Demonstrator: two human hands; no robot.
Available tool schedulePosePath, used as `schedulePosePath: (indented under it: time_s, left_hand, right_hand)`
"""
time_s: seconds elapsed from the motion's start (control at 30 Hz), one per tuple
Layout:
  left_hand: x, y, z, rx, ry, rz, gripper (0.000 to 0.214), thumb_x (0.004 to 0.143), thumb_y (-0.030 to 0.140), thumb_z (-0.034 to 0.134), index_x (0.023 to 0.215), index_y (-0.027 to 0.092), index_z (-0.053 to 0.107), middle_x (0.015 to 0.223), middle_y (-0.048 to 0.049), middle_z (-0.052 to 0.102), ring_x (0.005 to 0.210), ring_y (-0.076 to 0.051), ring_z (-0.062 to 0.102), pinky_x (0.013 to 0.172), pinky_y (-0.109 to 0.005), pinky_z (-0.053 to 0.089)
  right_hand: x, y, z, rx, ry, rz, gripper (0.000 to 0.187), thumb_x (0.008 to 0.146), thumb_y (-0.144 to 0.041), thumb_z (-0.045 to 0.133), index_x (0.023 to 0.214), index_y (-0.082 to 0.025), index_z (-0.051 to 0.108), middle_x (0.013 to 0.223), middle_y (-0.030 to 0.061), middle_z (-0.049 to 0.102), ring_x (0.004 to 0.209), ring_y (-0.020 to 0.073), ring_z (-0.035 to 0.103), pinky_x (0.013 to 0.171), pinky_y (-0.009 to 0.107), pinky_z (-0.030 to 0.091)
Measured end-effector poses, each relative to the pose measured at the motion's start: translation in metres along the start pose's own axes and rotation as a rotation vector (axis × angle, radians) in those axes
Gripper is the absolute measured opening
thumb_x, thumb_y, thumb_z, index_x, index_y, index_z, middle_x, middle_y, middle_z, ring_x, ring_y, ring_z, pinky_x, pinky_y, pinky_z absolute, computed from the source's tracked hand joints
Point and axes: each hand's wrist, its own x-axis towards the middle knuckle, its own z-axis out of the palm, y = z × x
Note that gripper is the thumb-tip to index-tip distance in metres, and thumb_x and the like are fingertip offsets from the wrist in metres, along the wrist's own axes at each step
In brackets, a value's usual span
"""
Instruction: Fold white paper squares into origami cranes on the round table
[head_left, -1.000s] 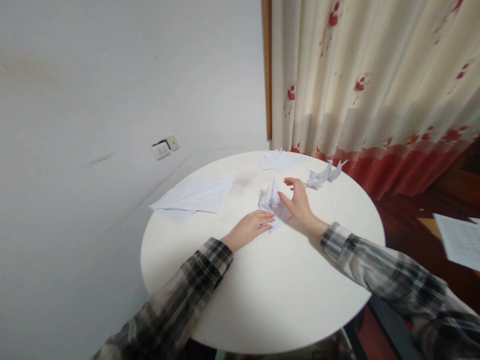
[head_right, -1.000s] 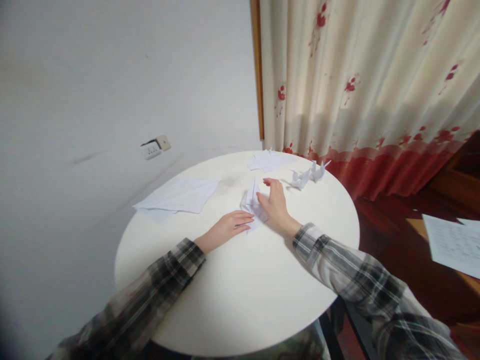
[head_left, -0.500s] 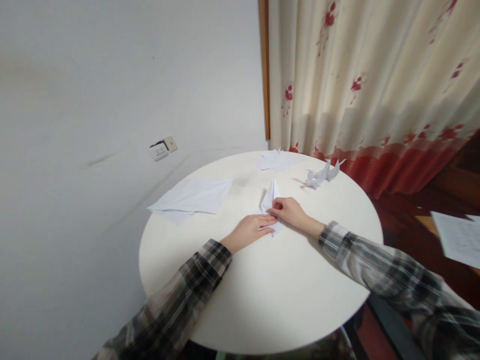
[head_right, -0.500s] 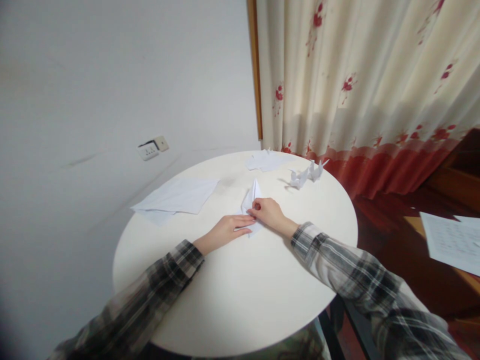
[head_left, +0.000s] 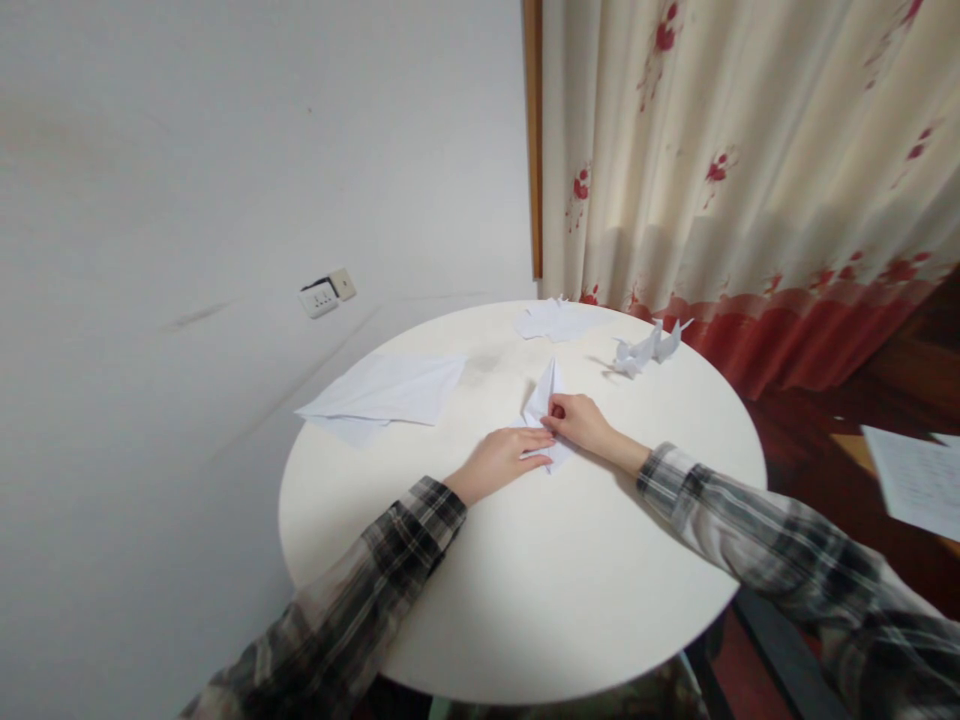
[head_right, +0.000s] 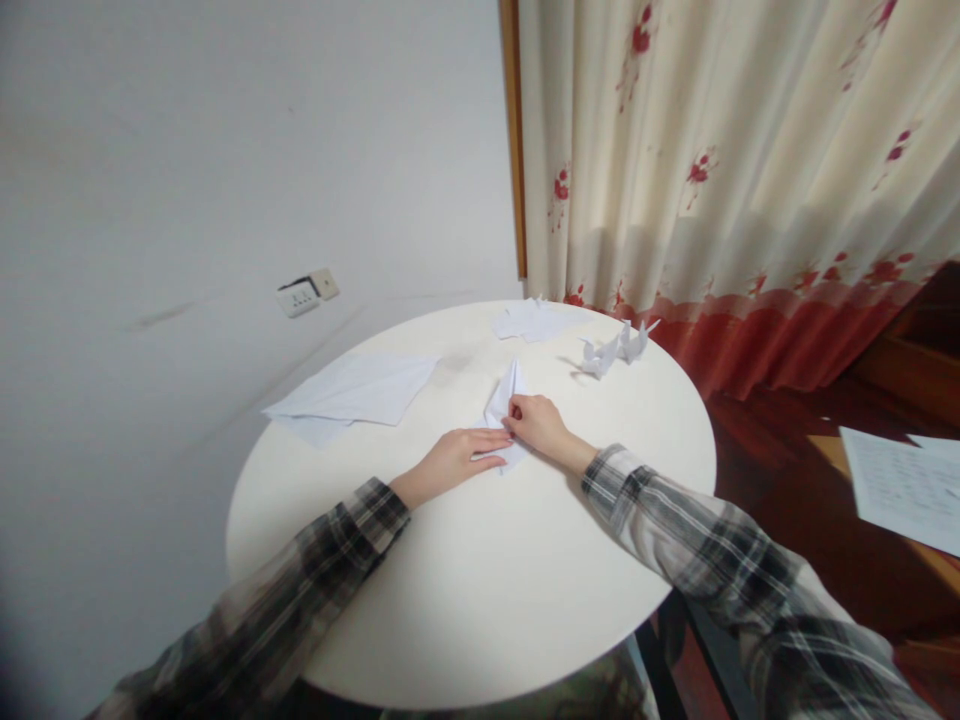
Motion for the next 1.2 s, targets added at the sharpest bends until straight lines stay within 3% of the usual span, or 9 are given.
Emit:
schedulePosePath:
  time_s: [0.2, 0.9, 1.07, 1.2]
  left_hand:
    - [-0.0012, -0.0008, 0.0001, 0.122, 0.047, -0.087, 0.045, 0.076, 0.049, 0.051, 0.110, 0.021, 0.059, 0.117, -0.0039, 0.057, 0.112, -0.019, 0.050, 0.098, -0.031, 0.037]
    - [-0.0031, 0.0017, -0.0061, 0.089, -0.040, -0.084, 0.074, 0.060, 0.063, 0.059, 0.118, 0.018, 0.053, 0.126, -0.0082, 0.049, 0.118, -0.022, 0.044, 0.101, -0.034, 0.032]
    - [-0.0014, 0.0040, -0.0046, 0.027, -0.006, -0.118, 0.050, 0.078, 0.054, 0.045, 0.113, 0.021, 0.057, 0.122, -0.0047, 0.053, 0.116, -0.019, 0.047, 0.101, -0.032, 0.033]
    - [-0.0010, 0.0020, -0.0016, 0.056, 0.012, -0.116, 0.051, 0.075, 0.054, 0.050, 0.112, 0.020, 0.058, 0.122, -0.0047, 0.054, 0.116, -0.020, 0.046, 0.101, -0.033, 0.033]
  right_hand:
    - [0.0014, 0.0023, 0.0015, -0.038, 0.007, -0.006, 0.015, 0.075, -0.030, 0.054, 0.071, -0.017, 0.060, 0.066, 0.0023, 0.063, 0.058, 0.0114, 0.052, 0.054, 0.020, 0.031]
    - [-0.0004, 0.0035, 0.0007, -0.029, -0.002, 0.002, 0.014, 0.075, -0.029, 0.054, 0.073, -0.017, 0.060, 0.067, 0.0021, 0.063, 0.060, 0.0114, 0.053, 0.055, 0.020, 0.031]
    - [-0.0001, 0.0037, 0.0009, -0.035, -0.006, -0.002, 0.014, 0.076, -0.029, 0.054, 0.073, -0.017, 0.060, 0.067, 0.0021, 0.063, 0.060, 0.0113, 0.053, 0.055, 0.020, 0.031]
    - [0.0002, 0.0022, 0.0000, -0.032, -0.009, -0.002, 0.014, 0.076, -0.029, 0.055, 0.073, -0.017, 0.060, 0.067, 0.0018, 0.062, 0.060, 0.0110, 0.053, 0.055, 0.020, 0.031]
